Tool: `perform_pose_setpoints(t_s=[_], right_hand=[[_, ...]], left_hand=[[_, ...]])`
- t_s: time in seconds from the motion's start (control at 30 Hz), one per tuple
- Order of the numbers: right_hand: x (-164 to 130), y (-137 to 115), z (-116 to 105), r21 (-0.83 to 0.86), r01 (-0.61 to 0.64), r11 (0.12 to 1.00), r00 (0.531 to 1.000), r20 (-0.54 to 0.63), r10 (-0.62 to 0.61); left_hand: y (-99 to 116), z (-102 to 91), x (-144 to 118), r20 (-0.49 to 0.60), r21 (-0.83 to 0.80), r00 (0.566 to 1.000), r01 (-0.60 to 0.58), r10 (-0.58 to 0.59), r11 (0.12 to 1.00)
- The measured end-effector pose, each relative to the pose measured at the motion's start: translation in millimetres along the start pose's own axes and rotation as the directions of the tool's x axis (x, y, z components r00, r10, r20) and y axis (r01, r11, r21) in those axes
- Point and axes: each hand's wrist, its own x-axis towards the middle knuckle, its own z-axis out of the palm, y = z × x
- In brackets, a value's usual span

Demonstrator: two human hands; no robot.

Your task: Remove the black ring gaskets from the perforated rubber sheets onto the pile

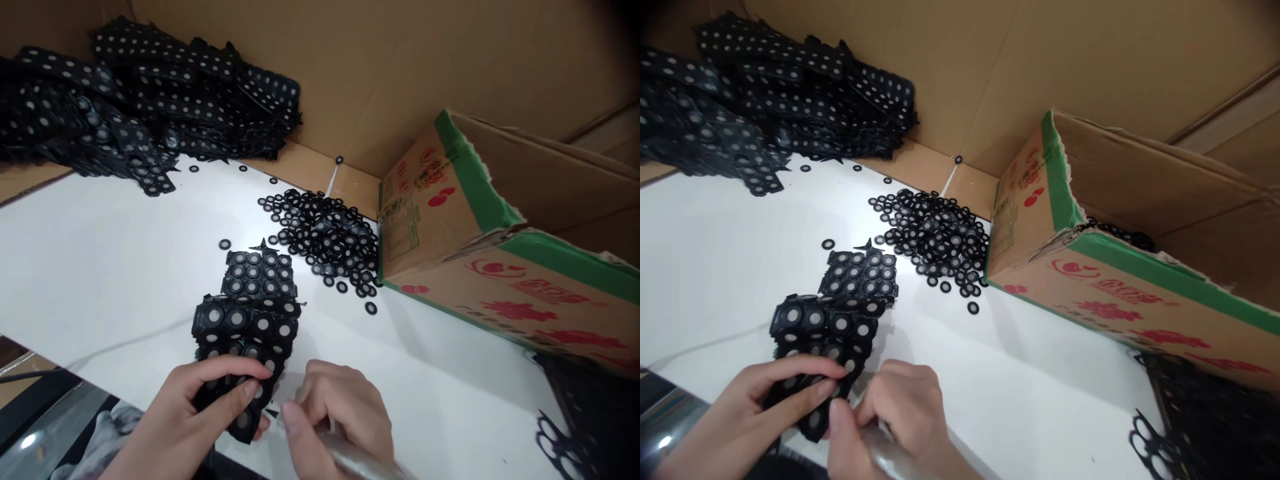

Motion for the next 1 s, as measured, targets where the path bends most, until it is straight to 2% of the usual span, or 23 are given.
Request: perform_pose_setpoints(t_s=[0.1, 0.2, 0.37, 0.53, 0.77, 0.9, 1.0], right_hand=[[-2.1, 4.0, 2.6, 0.017, 0.08, 0.997, 0.997, 0.015, -0.081], [-2.7, 7.3, 3.7, 0.002, 0.129, 0.992, 0.992, 0.003, -0.129], [-1.1, 8.2, -1.9, -0.025, 0.189, 0.982, 0.982, 0.031, -0.188], [-0.5, 6.9, -6.4, -0.107, 0.186, 0.977, 0.98, 0.084, -0.178], [-0.2, 4.3, -6.4, -0.168, 0.209, 0.963, 0.976, 0.105, -0.193], [0.8, 4.3, 0.9, -0.227, 0.258, 0.939, 0.966, 0.068, -0.25], [1.0, 4.2, 4.3, -0.288, 0.299, 0.91, 0.953, 0.13, -0.272]], left_hand=[[-1.8, 1.6, -0.8, 0.049, -0.063, 0.999, -0.01, 0.013, 0.998], [-2.9, 1.0, -0.6, 0.073, -0.039, 0.997, -0.016, 0.019, 0.999], [-1.9, -2.7, -1.0, 0.084, -0.036, 0.995, 0.056, -0.053, 0.998], [0.0, -4.0, -2.9, 0.113, -0.077, 0.992, 0.063, -0.054, 0.995], [-0.9, -5.2, -2.4, 0.108, -0.034, 0.991, 0.082, -0.078, 0.996], [-8.6, -8.8, -1.8, 0.164, -0.065, 0.983, 0.097, -0.086, 0.993], [-17.8, -11.8, -1.8, 0.205, -0.1, 0.977, 0.084, -0.062, 0.991]])
